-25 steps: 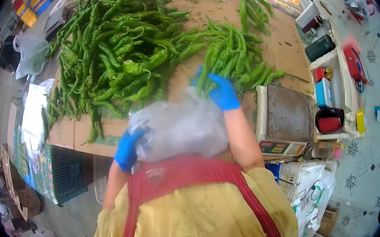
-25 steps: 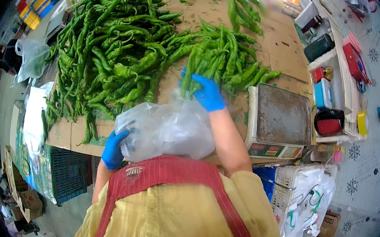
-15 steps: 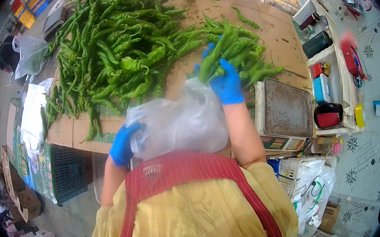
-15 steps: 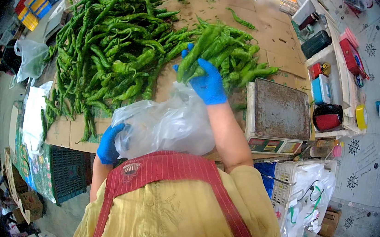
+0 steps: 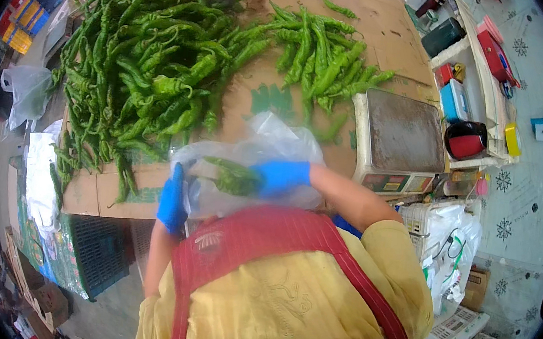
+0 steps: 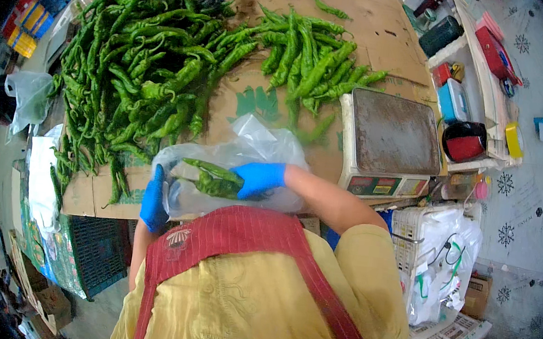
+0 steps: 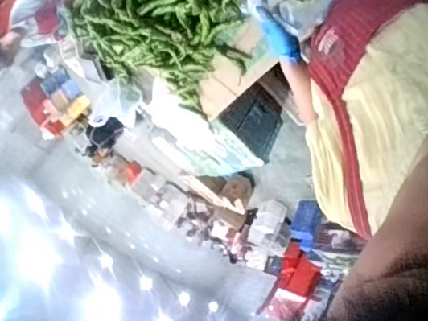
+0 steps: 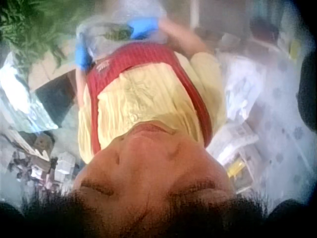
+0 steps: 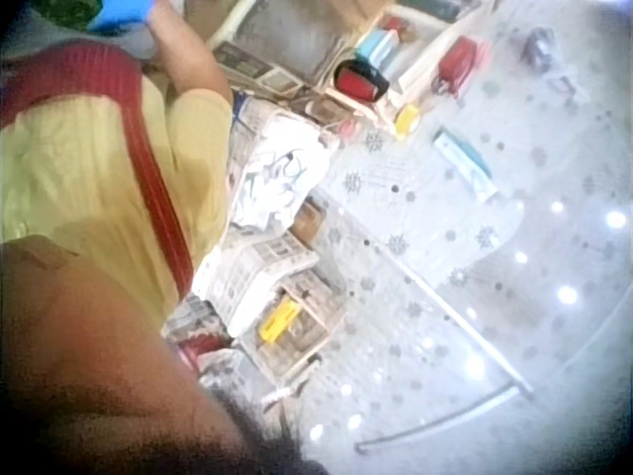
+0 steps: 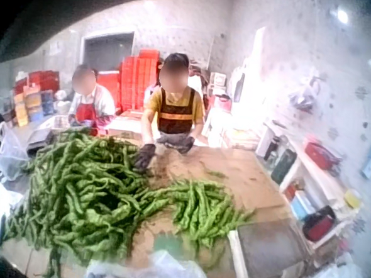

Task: The person packs green chili peppers from a large pile on a table into a clear plastic bag. They use both hands to scoop and arrange the peppers inside the bag, occasionally adjusting the bag's position. The task is performed in a repetitive manner, filling the bag with peppers.

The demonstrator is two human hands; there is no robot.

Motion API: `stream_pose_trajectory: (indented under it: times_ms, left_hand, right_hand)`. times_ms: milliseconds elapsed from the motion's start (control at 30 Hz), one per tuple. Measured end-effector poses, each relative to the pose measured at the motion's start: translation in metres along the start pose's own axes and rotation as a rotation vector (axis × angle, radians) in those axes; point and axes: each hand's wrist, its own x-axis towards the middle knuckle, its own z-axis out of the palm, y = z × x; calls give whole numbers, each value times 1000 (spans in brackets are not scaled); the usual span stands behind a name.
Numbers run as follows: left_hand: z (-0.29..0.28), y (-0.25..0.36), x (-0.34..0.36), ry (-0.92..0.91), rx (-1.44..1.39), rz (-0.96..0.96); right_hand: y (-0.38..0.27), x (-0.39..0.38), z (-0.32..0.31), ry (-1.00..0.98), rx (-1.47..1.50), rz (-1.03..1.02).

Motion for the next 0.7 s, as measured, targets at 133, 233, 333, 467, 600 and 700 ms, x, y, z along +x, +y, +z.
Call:
stream_pose_trajectory:
  times_ms: [133,233,333,467,600,700]
  left_hand:
    - [-11,-28,3,30,38,-179]
    - [-5,-17,3,111,251,-234]
    - [-4,-19,11,118,348,-235]
    - [8,-13,11,38,86,-218]
    - [11,26,4,-117,-405,-269]
    - [-22,18,15,-76,-295,-122]
  right_hand:
    - [-31,-26,-11,-61,125,83]
    - [-72,-49,-18,358,47,64]
    - [-83,-50,-40,598,458,-313]
    - [-129,-29,-70,414,500,-785]
    - [-56,7,-32,378,-23,-343]
    - [20,8,-6,287,-329,-93]
